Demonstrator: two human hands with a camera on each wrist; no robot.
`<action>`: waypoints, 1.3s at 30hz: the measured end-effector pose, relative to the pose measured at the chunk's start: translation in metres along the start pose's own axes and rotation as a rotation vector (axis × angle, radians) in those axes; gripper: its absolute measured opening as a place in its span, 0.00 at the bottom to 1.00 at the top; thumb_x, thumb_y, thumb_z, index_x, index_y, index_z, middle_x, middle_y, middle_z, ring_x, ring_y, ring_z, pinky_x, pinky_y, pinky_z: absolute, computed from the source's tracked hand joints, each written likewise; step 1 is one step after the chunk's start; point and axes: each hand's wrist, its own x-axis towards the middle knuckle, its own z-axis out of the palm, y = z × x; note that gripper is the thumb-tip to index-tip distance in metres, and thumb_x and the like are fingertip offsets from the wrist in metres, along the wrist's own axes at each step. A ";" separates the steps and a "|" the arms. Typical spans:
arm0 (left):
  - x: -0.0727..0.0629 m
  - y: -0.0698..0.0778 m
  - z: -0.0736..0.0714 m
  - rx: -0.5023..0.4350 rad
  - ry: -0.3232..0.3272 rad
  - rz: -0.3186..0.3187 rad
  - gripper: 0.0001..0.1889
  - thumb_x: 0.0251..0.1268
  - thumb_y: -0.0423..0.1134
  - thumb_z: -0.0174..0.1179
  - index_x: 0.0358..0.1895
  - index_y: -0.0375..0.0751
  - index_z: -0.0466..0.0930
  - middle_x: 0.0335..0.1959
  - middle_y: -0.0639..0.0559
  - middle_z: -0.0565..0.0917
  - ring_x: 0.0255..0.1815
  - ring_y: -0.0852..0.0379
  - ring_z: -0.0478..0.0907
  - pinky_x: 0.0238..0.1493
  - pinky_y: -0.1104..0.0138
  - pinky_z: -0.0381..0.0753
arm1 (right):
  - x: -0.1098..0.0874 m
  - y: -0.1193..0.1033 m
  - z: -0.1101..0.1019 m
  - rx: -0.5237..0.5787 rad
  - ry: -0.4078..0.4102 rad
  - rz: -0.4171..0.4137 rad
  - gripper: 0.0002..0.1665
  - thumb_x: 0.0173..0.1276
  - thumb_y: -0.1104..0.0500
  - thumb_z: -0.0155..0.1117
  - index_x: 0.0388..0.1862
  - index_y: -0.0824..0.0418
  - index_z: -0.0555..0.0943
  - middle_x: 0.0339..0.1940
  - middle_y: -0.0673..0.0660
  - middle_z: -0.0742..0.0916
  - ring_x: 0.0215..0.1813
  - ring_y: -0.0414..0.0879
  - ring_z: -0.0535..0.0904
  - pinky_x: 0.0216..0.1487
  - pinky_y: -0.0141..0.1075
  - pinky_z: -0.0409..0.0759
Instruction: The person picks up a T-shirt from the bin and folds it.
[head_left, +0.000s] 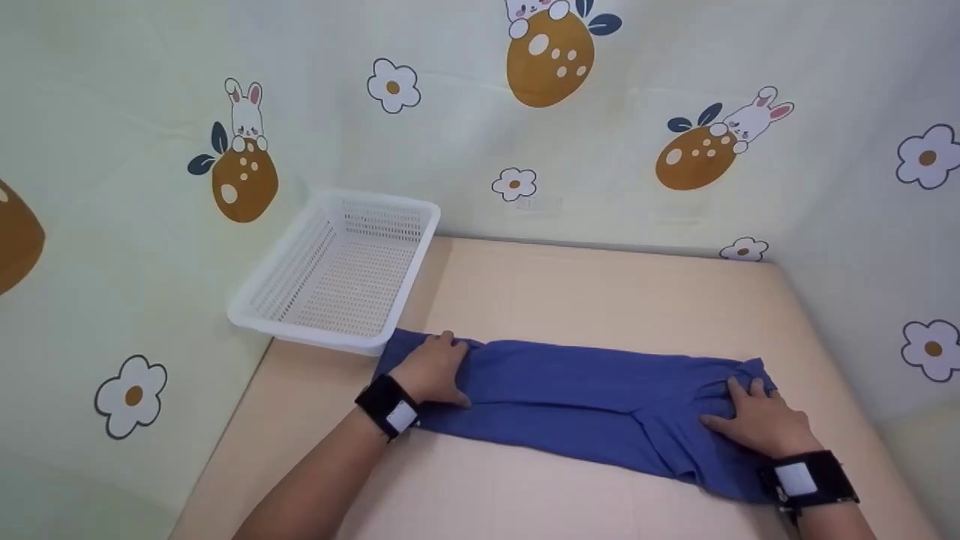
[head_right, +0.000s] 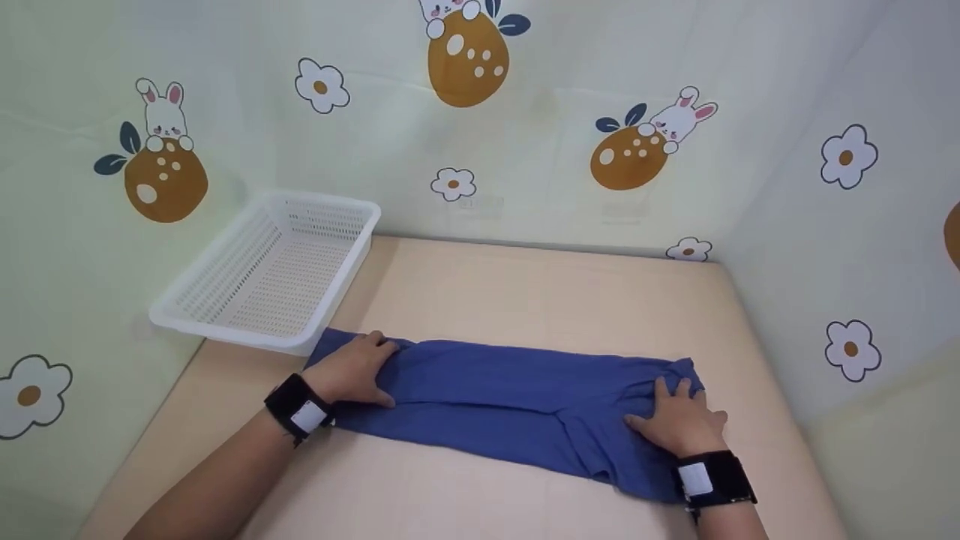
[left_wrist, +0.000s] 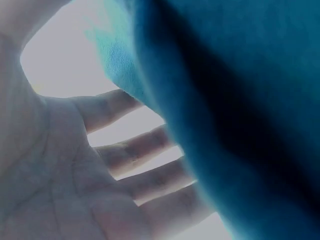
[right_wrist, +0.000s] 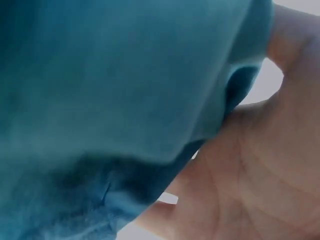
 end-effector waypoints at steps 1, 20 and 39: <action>-0.001 0.001 0.000 0.004 0.002 -0.005 0.53 0.46 0.60 0.84 0.72 0.32 0.74 0.69 0.32 0.76 0.69 0.34 0.76 0.71 0.47 0.79 | 0.001 0.001 -0.001 0.009 -0.009 -0.007 0.72 0.65 0.19 0.60 0.80 0.78 0.60 0.74 0.93 0.59 0.71 0.91 0.61 0.55 0.82 0.73; 0.017 0.026 0.006 -0.029 -0.157 0.060 0.53 0.46 0.46 0.87 0.81 0.55 0.69 0.85 0.35 0.61 0.83 0.25 0.57 0.73 0.40 0.75 | 0.023 -0.093 0.009 0.034 0.008 -0.137 0.57 0.66 0.35 0.72 0.84 0.63 0.64 0.74 0.94 0.59 0.64 0.98 0.63 0.64 0.87 0.59; 0.055 0.050 -0.019 0.192 -0.189 0.342 0.49 0.48 0.33 0.85 0.77 0.64 0.74 0.84 0.45 0.67 0.81 0.42 0.69 0.74 0.59 0.77 | 0.084 -0.155 -0.012 0.117 0.190 -0.153 0.42 0.73 0.48 0.68 0.78 0.70 0.69 0.69 0.85 0.76 0.71 0.86 0.69 0.67 0.80 0.67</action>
